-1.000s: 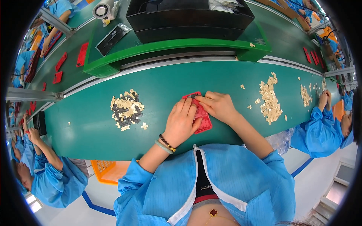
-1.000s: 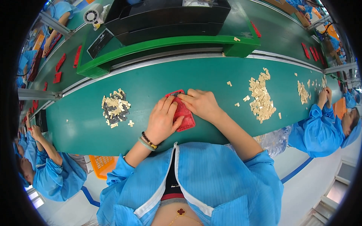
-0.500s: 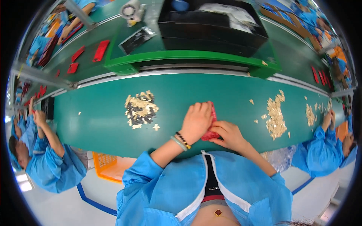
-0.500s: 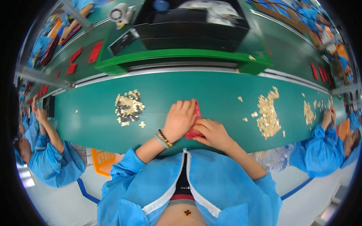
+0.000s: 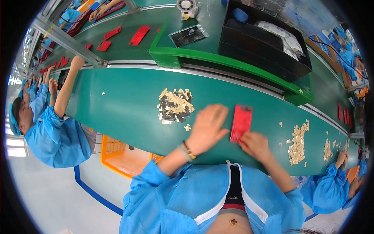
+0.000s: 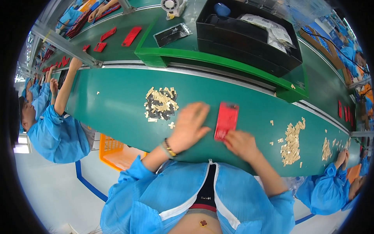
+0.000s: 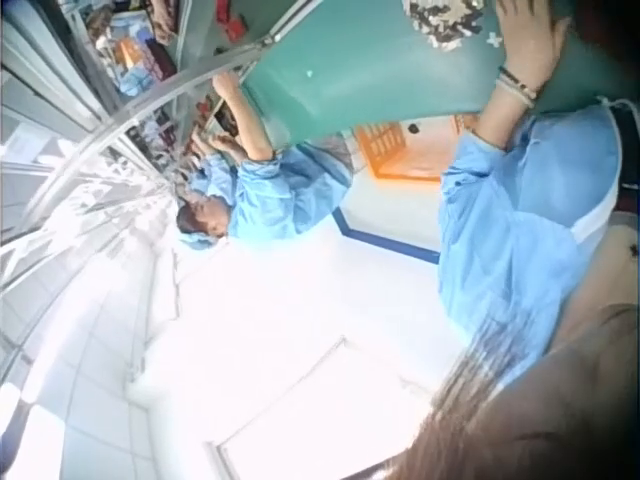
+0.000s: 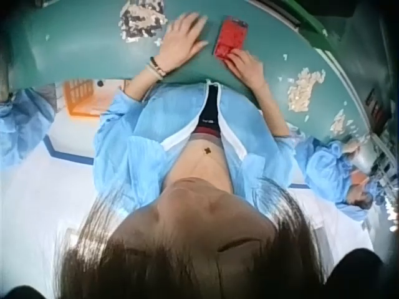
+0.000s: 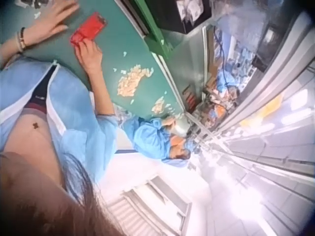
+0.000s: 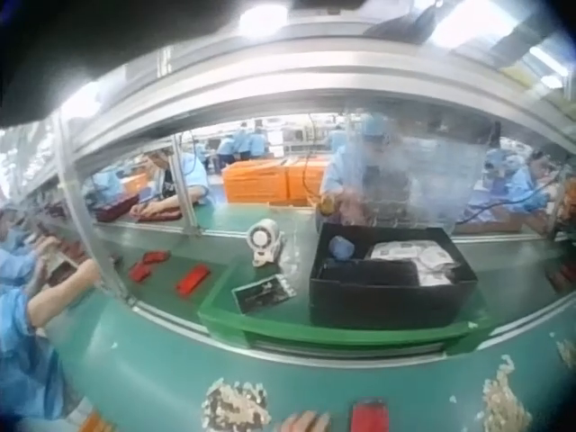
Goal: The person assembles small electronic components by hand, inserting gold components and black components into red housings on an assembly line.
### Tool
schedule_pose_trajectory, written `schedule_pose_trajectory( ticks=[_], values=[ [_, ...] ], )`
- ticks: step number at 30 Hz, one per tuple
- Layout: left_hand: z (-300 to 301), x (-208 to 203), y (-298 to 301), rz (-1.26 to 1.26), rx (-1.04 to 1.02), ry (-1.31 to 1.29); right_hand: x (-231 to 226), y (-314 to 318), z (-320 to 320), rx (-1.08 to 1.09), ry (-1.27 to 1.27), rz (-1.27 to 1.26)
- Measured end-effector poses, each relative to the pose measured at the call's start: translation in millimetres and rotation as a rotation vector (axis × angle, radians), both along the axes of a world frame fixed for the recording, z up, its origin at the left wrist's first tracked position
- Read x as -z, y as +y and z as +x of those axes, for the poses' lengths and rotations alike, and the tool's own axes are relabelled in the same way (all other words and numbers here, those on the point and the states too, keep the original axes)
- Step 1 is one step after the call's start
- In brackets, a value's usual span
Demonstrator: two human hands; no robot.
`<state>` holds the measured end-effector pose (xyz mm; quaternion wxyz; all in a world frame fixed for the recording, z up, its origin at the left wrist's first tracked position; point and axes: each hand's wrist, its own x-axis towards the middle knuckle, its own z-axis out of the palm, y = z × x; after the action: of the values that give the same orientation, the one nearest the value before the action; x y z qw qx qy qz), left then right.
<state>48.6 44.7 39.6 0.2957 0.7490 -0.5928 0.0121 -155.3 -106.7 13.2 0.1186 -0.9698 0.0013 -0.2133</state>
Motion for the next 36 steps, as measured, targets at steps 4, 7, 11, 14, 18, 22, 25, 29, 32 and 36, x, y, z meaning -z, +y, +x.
schedule_pose_trajectory(
  ticks=[4, 7, 11, 14, 18, 22, 25, 29, 32, 36],
  values=[
    [61, -2, 40, 0.004, -0.332, -0.045, -12, -71, 79, 0.321, -0.181, -0.094],
    [89, 18, 51, 0.114, -0.424, -0.112, 18, -109, 126, 0.842, 0.063, -0.257],
    [106, 46, 72, -0.056, -0.423, 0.025, 29, -49, 131, 0.556, -0.064, -0.149],
    [102, 26, 65, -0.177, -0.366, -0.062, 36, -22, 93, 0.473, 0.000, -0.062],
    [107, 26, 58, -0.166, -0.462, 0.041, 27, -26, 25, 0.420, 0.103, -0.039],
    [95, 4, 56, -0.208, -0.467, 0.233, 11, -82, -61, 0.776, 0.168, -0.140],
    [111, 11, 74, 0.009, -0.523, 0.195, 24, -115, -116, 1.036, 0.204, -0.180],
    [113, 17, 77, -0.529, -0.538, 0.970, 3, -105, -112, 1.165, 0.351, -0.341],
    [88, -9, 47, -0.334, -0.448, 0.442, -24, -66, -76, 0.912, 0.001, -0.179],
    [63, -28, 26, -0.471, -0.266, 0.888, -30, -12, 13, 0.400, -0.079, 0.378]
  ],
)
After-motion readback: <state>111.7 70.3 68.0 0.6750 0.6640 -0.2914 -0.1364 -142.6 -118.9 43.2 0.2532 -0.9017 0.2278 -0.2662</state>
